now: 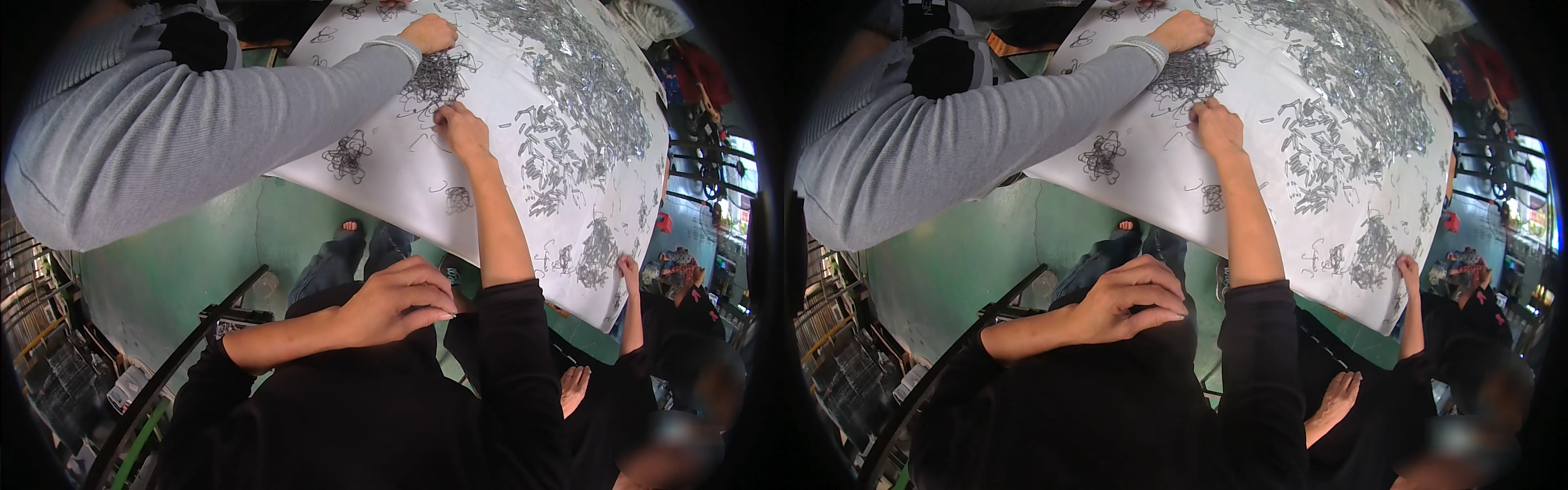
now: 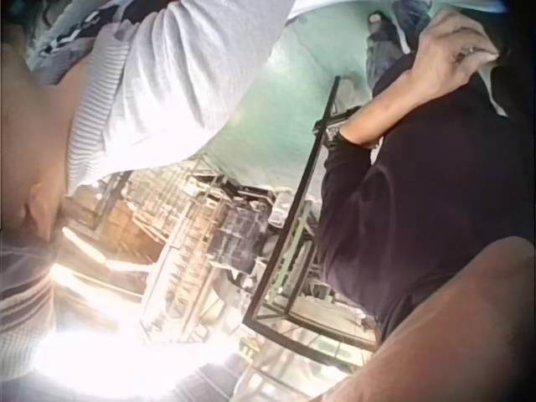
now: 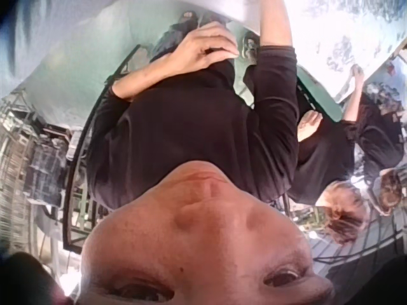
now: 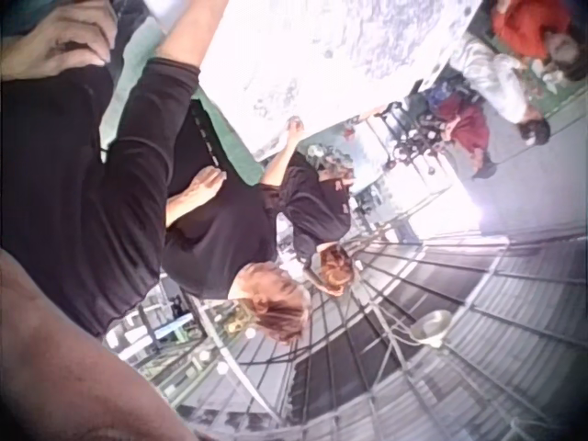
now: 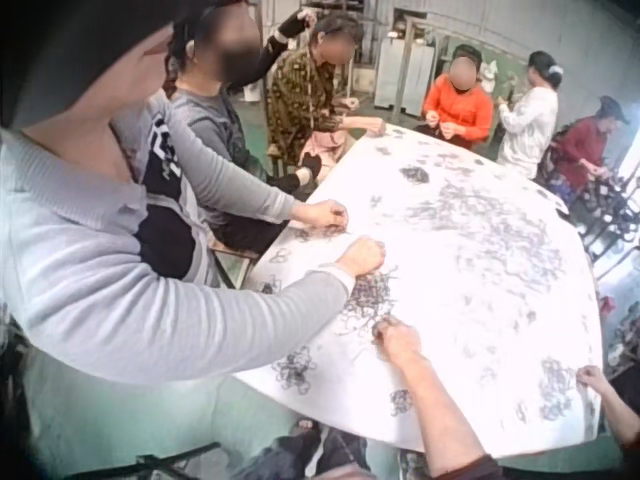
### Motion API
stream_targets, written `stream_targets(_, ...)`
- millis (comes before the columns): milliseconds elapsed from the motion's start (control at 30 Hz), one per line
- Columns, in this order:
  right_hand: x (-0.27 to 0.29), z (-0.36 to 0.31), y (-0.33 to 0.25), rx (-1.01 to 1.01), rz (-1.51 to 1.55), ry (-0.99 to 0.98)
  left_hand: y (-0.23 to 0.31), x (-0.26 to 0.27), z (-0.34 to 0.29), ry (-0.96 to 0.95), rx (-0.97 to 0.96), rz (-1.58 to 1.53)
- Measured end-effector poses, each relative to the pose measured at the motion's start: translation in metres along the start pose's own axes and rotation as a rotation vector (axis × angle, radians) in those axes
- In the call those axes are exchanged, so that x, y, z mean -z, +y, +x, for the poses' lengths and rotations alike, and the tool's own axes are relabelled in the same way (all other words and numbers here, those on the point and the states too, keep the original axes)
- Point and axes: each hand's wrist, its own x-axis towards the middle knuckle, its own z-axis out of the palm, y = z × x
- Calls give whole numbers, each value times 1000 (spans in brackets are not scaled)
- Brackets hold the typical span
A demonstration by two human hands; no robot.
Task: The person repeatedly picks up small wire pieces from a large white sheet, separates them by hand, and places them back on the sheet. The task is performed alongside other workers in a shared workspace.
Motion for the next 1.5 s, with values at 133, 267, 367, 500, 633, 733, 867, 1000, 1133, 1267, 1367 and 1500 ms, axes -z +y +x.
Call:
stream_targets(133,-2,-14,-15,-146,9,8,-2,3,-2,22,2,8)
stream_targets(267,-21,-22,-56,-421,-88,-79,-1,4,-2,15,3,23)
stream_targets(367,-33,-24,-73,-458,-99,-53,0,5,-2,2,-12,33)
stream_targets(500,-29,-27,-54,-496,43,-115,0,7,-6,3,-10,50)
stream_targets(633,-13,-31,-18,-341,215,140,0,10,-13,27,-4,28)
stream_targets(733,-14,-20,-12,-168,186,171,-1,11,-16,37,-19,35)
stream_targets(867,-24,-15,-8,-61,21,111,-1,10,-18,43,-9,45)
stream_targets(1000,-29,-34,8,-191,352,158,-2,8,-18,62,-8,40)
stream_targets(1133,-25,-67,19,-421,1030,89,-2,7,-17,44,6,18)
stream_targets(1267,-11,-102,8,-448,1382,210,-1,6,-15,24,-18,30)
stream_targets(1367,11,-124,-2,-485,1419,182,1,7,-12,11,-57,90)
stream_targets(1500,40,-156,-23,-425,1496,224,4,6,-10,-18,-77,83)
